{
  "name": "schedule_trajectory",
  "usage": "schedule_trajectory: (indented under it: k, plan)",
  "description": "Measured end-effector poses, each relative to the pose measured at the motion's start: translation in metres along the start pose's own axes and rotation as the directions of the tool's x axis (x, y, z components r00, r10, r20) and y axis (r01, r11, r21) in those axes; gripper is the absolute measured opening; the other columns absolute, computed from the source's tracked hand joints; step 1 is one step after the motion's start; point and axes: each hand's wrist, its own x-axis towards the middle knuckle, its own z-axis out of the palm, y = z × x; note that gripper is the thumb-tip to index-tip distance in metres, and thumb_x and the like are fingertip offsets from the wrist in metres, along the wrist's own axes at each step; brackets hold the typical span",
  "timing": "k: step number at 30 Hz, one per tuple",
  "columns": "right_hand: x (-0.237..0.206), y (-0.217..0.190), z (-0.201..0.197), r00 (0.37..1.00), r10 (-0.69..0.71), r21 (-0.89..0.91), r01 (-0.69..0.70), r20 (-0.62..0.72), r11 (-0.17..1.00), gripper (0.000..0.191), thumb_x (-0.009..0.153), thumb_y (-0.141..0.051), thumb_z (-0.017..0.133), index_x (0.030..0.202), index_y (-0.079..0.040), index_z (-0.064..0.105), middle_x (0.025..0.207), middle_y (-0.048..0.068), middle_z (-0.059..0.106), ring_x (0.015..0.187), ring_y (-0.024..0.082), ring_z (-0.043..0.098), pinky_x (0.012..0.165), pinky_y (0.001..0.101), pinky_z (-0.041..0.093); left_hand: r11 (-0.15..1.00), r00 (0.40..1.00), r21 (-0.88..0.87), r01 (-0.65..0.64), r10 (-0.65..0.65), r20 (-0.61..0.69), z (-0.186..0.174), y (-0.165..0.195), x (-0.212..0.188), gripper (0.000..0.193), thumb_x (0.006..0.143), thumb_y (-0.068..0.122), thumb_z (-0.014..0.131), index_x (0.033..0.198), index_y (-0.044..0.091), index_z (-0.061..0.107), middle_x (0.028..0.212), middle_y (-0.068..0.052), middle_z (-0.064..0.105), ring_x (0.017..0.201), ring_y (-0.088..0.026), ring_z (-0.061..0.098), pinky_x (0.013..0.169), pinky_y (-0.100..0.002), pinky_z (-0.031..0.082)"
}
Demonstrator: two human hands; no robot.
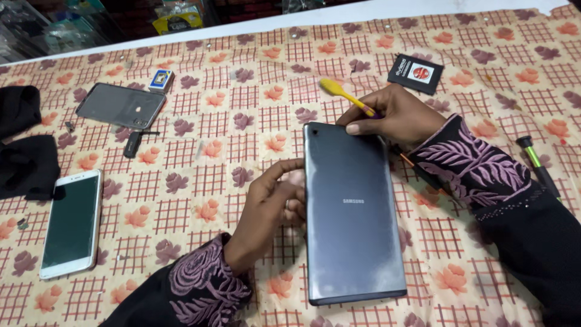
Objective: The person flips a Samsung tablet with a cracked screen on a cloth-covered work table, brushes debris off the screen and edges with a toothbrush, and pries along the screen edge with a small screwdriver. They then pick up a white smartphone, remove its back cover, take out the battery, and begin unscrewing the exposed internals with a screwdriver.
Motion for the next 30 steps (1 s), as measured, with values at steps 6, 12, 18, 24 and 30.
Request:
schedule_trajectory:
  k: [6, 12, 18, 24, 30]
  plan:
    - [0.001, -0.015, 0.022, 0.991, -0.115, -0.210, 0.097, -0.075, 0.973, 0.031, 0.094, -0.018, 0.072, 0.120, -0.002, 0.070, 0.100, 0.007, 0.077, 0.091, 0.013, 0.070, 0.082, 0.0281, 0.055, 1.000, 0.993, 0.024, -0.007, 0.010, -0.114, 0.010, -0.011, 0.009, 0.042, 0.096, 0.013, 0.064, 0.134, -0.005, 0.056, 0.092, -0.008, 0.075, 0.074, -0.007, 0.069, 0.065, -0.024, 0.057]
    - [-0.011, -0.034, 0.006, 0.984, -0.176, -0.449, 0.147, -0.021, 0.881, 0.034, 0.103, -0.018, 0.064, 0.136, -0.011, 0.071, 0.092, 0.012, 0.067, 0.081, 0.024, 0.059, 0.070, 0.0329, 0.050, 0.988, 0.976, 0.115, -0.099, 0.119, -0.184, 0.015, -0.016, 0.010, 0.037, 0.100, 0.012, 0.059, 0.134, -0.004, 0.058, 0.089, -0.007, 0.074, 0.072, -0.006, 0.064, 0.062, -0.023, 0.053]
    - [-0.011, -0.017, 0.014, 0.901, -0.430, -0.401, 0.414, 0.054, 0.817, 0.034, 0.091, -0.006, 0.071, 0.124, -0.012, 0.072, 0.099, 0.004, 0.074, 0.091, 0.015, 0.070, 0.078, 0.0287, 0.057, 0.986, 0.974, 0.127, -0.108, 0.130, -0.186, 0.021, -0.011, 0.007, 0.035, 0.100, 0.011, 0.057, 0.132, -0.004, 0.059, 0.085, -0.004, 0.073, 0.069, -0.004, 0.063, 0.060, -0.022, 0.052]
    - [-0.013, -0.013, 0.012, 0.903, -0.428, -0.416, 0.381, -0.025, 0.826, 0.033, 0.087, 0.002, 0.074, 0.117, -0.010, 0.077, 0.098, 0.007, 0.072, 0.087, 0.017, 0.069, 0.072, 0.0306, 0.055, 0.968, 0.963, 0.206, -0.141, 0.182, -0.199, 0.023, -0.007, 0.006, 0.034, 0.100, 0.011, 0.059, 0.130, -0.005, 0.061, 0.083, -0.003, 0.071, 0.068, -0.003, 0.059, 0.059, -0.022, 0.049]
    - [-0.014, -0.015, 0.016, 0.897, -0.440, -0.372, 0.394, -0.041, 0.840, 0.029, 0.088, 0.004, 0.074, 0.115, -0.009, 0.077, 0.099, 0.006, 0.072, 0.087, 0.016, 0.070, 0.073, 0.0291, 0.056, 0.968, 0.963, 0.216, -0.125, 0.171, -0.207, 0.024, -0.008, 0.005, 0.034, 0.099, 0.011, 0.059, 0.130, -0.004, 0.061, 0.083, -0.003, 0.071, 0.067, -0.003, 0.059, 0.058, -0.023, 0.049]
